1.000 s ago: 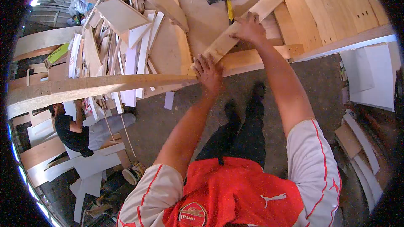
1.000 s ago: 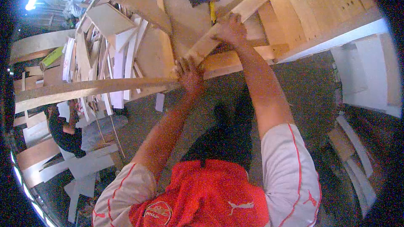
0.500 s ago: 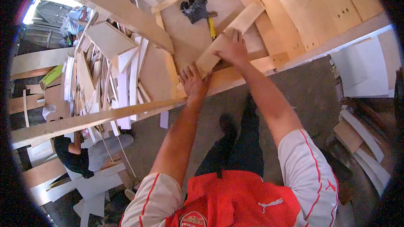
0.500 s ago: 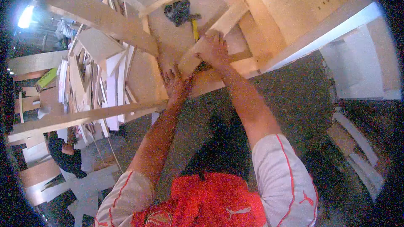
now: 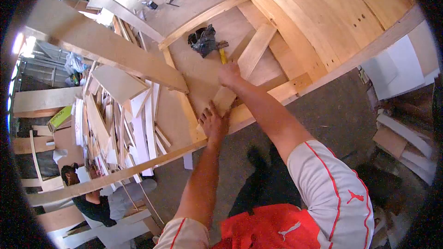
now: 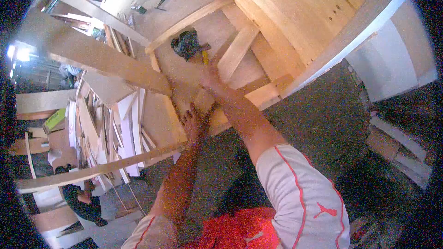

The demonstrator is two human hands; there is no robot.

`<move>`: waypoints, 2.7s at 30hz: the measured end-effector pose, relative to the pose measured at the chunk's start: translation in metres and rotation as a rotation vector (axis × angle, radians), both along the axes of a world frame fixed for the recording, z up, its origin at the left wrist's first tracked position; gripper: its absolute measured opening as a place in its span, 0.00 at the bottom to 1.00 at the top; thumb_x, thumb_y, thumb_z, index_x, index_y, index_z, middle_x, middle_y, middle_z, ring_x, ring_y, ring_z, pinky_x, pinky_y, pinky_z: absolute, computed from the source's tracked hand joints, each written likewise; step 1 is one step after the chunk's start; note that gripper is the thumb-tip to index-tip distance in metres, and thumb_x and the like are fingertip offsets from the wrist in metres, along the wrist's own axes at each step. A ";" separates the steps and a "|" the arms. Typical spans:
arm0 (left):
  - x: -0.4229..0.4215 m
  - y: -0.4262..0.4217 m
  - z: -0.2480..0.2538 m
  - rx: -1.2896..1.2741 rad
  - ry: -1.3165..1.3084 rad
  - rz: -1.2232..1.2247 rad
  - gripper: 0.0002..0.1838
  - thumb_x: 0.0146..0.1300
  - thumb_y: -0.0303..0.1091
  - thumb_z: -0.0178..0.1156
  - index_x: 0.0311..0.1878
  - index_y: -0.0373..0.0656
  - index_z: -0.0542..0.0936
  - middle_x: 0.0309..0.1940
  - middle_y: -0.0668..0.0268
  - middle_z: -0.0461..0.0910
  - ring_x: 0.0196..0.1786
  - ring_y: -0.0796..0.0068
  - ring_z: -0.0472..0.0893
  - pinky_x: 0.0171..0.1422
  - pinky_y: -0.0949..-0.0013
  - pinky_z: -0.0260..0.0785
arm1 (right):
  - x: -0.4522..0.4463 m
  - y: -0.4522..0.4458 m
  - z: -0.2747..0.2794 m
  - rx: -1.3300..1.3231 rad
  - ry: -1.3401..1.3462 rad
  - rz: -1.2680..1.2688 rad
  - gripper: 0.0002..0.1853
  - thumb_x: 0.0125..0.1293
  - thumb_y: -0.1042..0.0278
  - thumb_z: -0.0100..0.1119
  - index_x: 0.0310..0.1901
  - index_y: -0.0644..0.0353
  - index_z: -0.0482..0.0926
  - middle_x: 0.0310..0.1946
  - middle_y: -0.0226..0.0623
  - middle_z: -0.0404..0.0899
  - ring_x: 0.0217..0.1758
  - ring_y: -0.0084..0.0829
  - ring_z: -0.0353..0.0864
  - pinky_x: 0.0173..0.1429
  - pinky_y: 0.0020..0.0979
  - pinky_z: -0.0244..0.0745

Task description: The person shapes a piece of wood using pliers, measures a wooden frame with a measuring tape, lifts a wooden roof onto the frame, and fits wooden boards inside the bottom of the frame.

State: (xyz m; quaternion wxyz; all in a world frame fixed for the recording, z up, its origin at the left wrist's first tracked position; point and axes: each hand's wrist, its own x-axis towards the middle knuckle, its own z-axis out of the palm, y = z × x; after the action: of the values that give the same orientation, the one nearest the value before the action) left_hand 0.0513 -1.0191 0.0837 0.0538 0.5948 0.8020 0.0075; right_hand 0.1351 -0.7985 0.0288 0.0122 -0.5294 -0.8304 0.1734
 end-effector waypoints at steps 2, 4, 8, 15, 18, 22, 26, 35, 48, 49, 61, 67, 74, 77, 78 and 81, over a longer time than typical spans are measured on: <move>-0.002 0.000 -0.003 0.003 -0.001 -0.023 0.50 0.66 0.71 0.54 0.79 0.43 0.57 0.66 0.40 0.71 0.68 0.37 0.69 0.75 0.37 0.54 | -0.019 0.005 -0.025 0.076 0.180 -0.220 0.12 0.60 0.62 0.58 0.35 0.58 0.89 0.38 0.44 0.88 0.51 0.45 0.83 0.61 0.49 0.68; -0.006 0.000 -0.007 -0.027 -0.013 -0.041 0.51 0.65 0.71 0.54 0.79 0.43 0.56 0.65 0.40 0.71 0.67 0.38 0.68 0.74 0.37 0.55 | -0.025 0.008 -0.034 0.172 0.181 -0.281 0.11 0.58 0.62 0.60 0.34 0.57 0.89 0.37 0.44 0.88 0.48 0.46 0.85 0.58 0.48 0.71; -0.009 0.000 -0.013 0.043 0.023 -0.047 0.51 0.66 0.71 0.54 0.79 0.43 0.56 0.64 0.41 0.72 0.66 0.38 0.69 0.72 0.38 0.56 | -0.041 0.041 -0.062 -0.053 0.283 -0.244 0.10 0.57 0.61 0.62 0.36 0.55 0.88 0.38 0.46 0.86 0.47 0.49 0.85 0.52 0.51 0.77; 0.000 -0.001 0.002 0.030 0.032 -0.034 0.50 0.65 0.70 0.56 0.79 0.43 0.59 0.62 0.44 0.72 0.65 0.40 0.70 0.70 0.38 0.58 | -0.009 0.001 0.036 0.077 0.102 -0.093 0.19 0.61 0.58 0.65 0.54 0.51 0.83 0.46 0.48 0.85 0.54 0.54 0.82 0.59 0.54 0.76; -0.005 -0.003 -0.010 0.082 0.059 -0.056 0.49 0.64 0.70 0.57 0.78 0.44 0.59 0.61 0.45 0.73 0.63 0.41 0.71 0.69 0.37 0.58 | 0.021 -0.020 0.045 0.298 0.137 -0.177 0.28 0.67 0.50 0.61 0.66 0.50 0.76 0.56 0.52 0.81 0.69 0.55 0.72 0.74 0.59 0.61; -0.006 -0.004 -0.005 0.079 -0.021 -0.052 0.48 0.65 0.71 0.55 0.78 0.46 0.60 0.63 0.45 0.73 0.65 0.41 0.71 0.71 0.36 0.57 | 0.061 -0.054 0.070 0.134 0.096 -0.221 0.39 0.65 0.40 0.62 0.75 0.42 0.65 0.72 0.51 0.65 0.82 0.55 0.49 0.81 0.65 0.41; -0.004 0.001 0.005 0.027 -0.111 -0.031 0.49 0.65 0.70 0.55 0.77 0.43 0.61 0.70 0.43 0.67 0.71 0.38 0.65 0.74 0.36 0.54 | 0.074 -0.088 0.095 -0.031 0.114 -0.315 0.46 0.61 0.33 0.64 0.78 0.35 0.59 0.83 0.46 0.41 0.86 0.53 0.35 0.78 0.71 0.42; 0.015 -0.081 -0.029 0.296 -0.046 -0.125 0.49 0.66 0.63 0.60 0.76 0.32 0.60 0.77 0.36 0.53 0.79 0.31 0.52 0.81 0.35 0.44 | 0.071 -0.097 0.061 -0.030 0.155 -0.351 0.46 0.62 0.29 0.61 0.79 0.31 0.56 0.85 0.42 0.31 0.86 0.53 0.28 0.74 0.75 0.50; 0.051 -0.149 0.002 0.184 -0.175 -0.199 0.46 0.68 0.59 0.59 0.76 0.30 0.61 0.79 0.37 0.50 0.82 0.37 0.49 0.81 0.39 0.45 | 0.069 -0.098 0.056 -0.021 0.109 -0.330 0.46 0.63 0.23 0.55 0.79 0.27 0.52 0.84 0.45 0.32 0.86 0.56 0.26 0.70 0.76 0.58; 0.054 -0.147 0.006 0.202 -0.179 -0.201 0.46 0.68 0.58 0.59 0.76 0.30 0.61 0.79 0.37 0.50 0.82 0.37 0.49 0.82 0.39 0.45 | 0.070 -0.099 0.057 -0.029 0.101 -0.325 0.47 0.62 0.22 0.55 0.79 0.27 0.53 0.84 0.45 0.32 0.86 0.56 0.27 0.70 0.76 0.58; 0.020 -0.050 0.010 0.211 -0.051 0.048 0.49 0.69 0.61 0.57 0.78 0.31 0.56 0.77 0.32 0.50 0.82 0.33 0.46 0.83 0.35 0.36 | 0.072 -0.094 0.056 -0.054 0.118 -0.341 0.49 0.59 0.23 0.59 0.79 0.27 0.54 0.84 0.46 0.31 0.86 0.54 0.28 0.70 0.71 0.62; 0.004 -0.045 -0.030 0.251 0.029 0.094 0.49 0.68 0.63 0.58 0.77 0.31 0.58 0.75 0.32 0.57 0.79 0.31 0.54 0.82 0.37 0.44 | 0.071 -0.095 0.055 -0.023 0.095 -0.330 0.49 0.59 0.22 0.59 0.79 0.27 0.54 0.84 0.46 0.29 0.86 0.53 0.25 0.71 0.71 0.61; 0.001 -0.044 -0.036 0.235 -0.007 0.081 0.48 0.69 0.62 0.57 0.76 0.30 0.57 0.73 0.32 0.59 0.78 0.30 0.54 0.81 0.36 0.44 | 0.072 -0.097 0.068 -0.090 0.097 -0.333 0.49 0.59 0.23 0.59 0.79 0.27 0.54 0.84 0.46 0.30 0.86 0.54 0.26 0.71 0.73 0.59; 0.006 -0.037 -0.026 0.153 -0.016 0.136 0.49 0.69 0.65 0.55 0.76 0.30 0.58 0.73 0.34 0.59 0.78 0.32 0.54 0.81 0.36 0.44 | 0.070 -0.100 0.084 -0.075 0.105 -0.325 0.48 0.59 0.23 0.59 0.79 0.28 0.55 0.84 0.46 0.31 0.86 0.57 0.26 0.71 0.73 0.59; 0.014 -0.032 0.010 0.078 -0.052 0.180 0.49 0.69 0.66 0.54 0.76 0.30 0.58 0.74 0.35 0.59 0.78 0.33 0.54 0.81 0.36 0.44 | 0.071 -0.098 0.078 -0.062 0.122 -0.323 0.48 0.59 0.23 0.59 0.79 0.29 0.56 0.84 0.46 0.31 0.85 0.57 0.27 0.71 0.74 0.58; 0.007 -0.013 -0.007 0.123 -0.020 0.194 0.50 0.68 0.69 0.51 0.75 0.31 0.60 0.73 0.40 0.62 0.78 0.36 0.56 0.81 0.37 0.44 | 0.075 -0.095 0.055 -0.024 0.170 -0.319 0.49 0.58 0.23 0.60 0.78 0.30 0.58 0.84 0.47 0.31 0.85 0.59 0.27 0.70 0.76 0.57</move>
State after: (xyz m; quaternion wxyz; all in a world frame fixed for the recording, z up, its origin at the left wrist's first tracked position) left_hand 0.0578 -1.0320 0.0765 0.0243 0.5167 0.8531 0.0681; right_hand 0.2100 -0.8931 0.0837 0.1033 -0.6381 -0.7296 0.2231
